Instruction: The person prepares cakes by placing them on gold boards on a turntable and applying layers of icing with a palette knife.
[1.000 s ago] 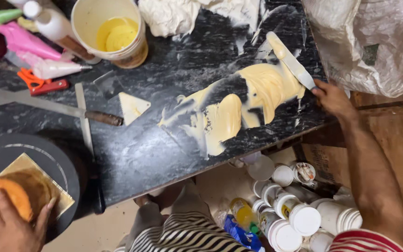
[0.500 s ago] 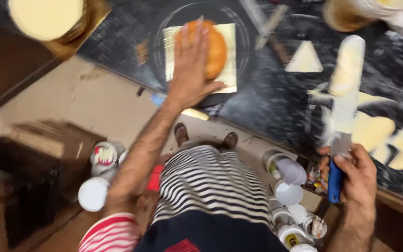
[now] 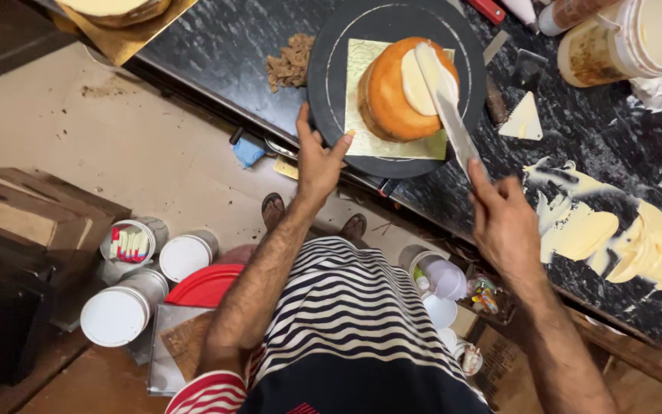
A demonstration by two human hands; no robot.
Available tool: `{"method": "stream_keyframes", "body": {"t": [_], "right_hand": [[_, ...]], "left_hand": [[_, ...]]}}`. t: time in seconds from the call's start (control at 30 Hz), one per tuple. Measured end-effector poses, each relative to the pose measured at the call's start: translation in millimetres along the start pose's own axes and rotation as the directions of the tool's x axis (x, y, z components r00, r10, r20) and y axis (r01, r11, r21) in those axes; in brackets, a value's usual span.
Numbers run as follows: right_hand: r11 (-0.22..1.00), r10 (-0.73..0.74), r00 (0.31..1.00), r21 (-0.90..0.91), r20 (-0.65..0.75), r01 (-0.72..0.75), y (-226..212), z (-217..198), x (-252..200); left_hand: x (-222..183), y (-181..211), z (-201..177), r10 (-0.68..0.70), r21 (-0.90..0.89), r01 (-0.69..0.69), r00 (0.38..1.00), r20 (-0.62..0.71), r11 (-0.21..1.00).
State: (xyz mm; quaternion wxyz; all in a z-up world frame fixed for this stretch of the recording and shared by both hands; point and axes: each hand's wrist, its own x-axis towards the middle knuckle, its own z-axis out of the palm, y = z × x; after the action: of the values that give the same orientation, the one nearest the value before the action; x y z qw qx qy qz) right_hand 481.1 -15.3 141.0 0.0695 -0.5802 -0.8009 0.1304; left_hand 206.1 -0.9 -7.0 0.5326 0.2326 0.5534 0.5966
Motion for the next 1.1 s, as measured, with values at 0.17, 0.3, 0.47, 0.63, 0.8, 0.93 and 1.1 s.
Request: {"method": "stream_keyframes", "body": {"t": [0.17,0.3,0.47,0.63,0.8,0.93,1.1], "right_hand": [[0.997,-0.055,0.997,-0.055,0.047,0.058,-6.9,9.5,-21.5],[0.906,-0.053,0.995,-0.422,-0.086,0.012,9.8,2.7,-10.8],[0.993,0.117,0.991,0.027,0.058,-0.119,7.6,3.3,-31.1],[0.983,0.035,0.998,0.18,-0.052,-0.025,-22.2,21.6,-14.4],[0.958,0.153,0.987,-0.237,-0.055,-0.161,-2.6,1.3,14.6],[0.995,0.066,0.998,0.078,-0.01,-0.065,-3.0,6.0,-4.4],[0.994,0.088,0.996,-0.069,0.024,-0.086,-36.6,26.4,2.9]], "left_hand": [[-10.7,-19.1,14.4,-0.048,-0.072,0.044,0.998,-0.051,0.996],[-40.3,-46.0,37.5,-0.126,-0.27,0.129,0.992,0.027,0.954],[-69.1,-43.3,32.6,-0.339,-0.074,0.396,0.856,0.39,0.915],[-39.9,-15.9,13.8,-0.393,-0.093,0.426,0.885,0.252,0.9],[-13.5,-6.6,-10.8,-0.17,-0.145,0.164,0.985,-0.032,0.976],[-19.1,-27.1,-2.3,-0.209,-0.193,0.192,0.975,-0.071,0.962],[-55.3,-24.8,17.1,-0.313,-0.007,0.327,0.909,0.274,0.945]]}}
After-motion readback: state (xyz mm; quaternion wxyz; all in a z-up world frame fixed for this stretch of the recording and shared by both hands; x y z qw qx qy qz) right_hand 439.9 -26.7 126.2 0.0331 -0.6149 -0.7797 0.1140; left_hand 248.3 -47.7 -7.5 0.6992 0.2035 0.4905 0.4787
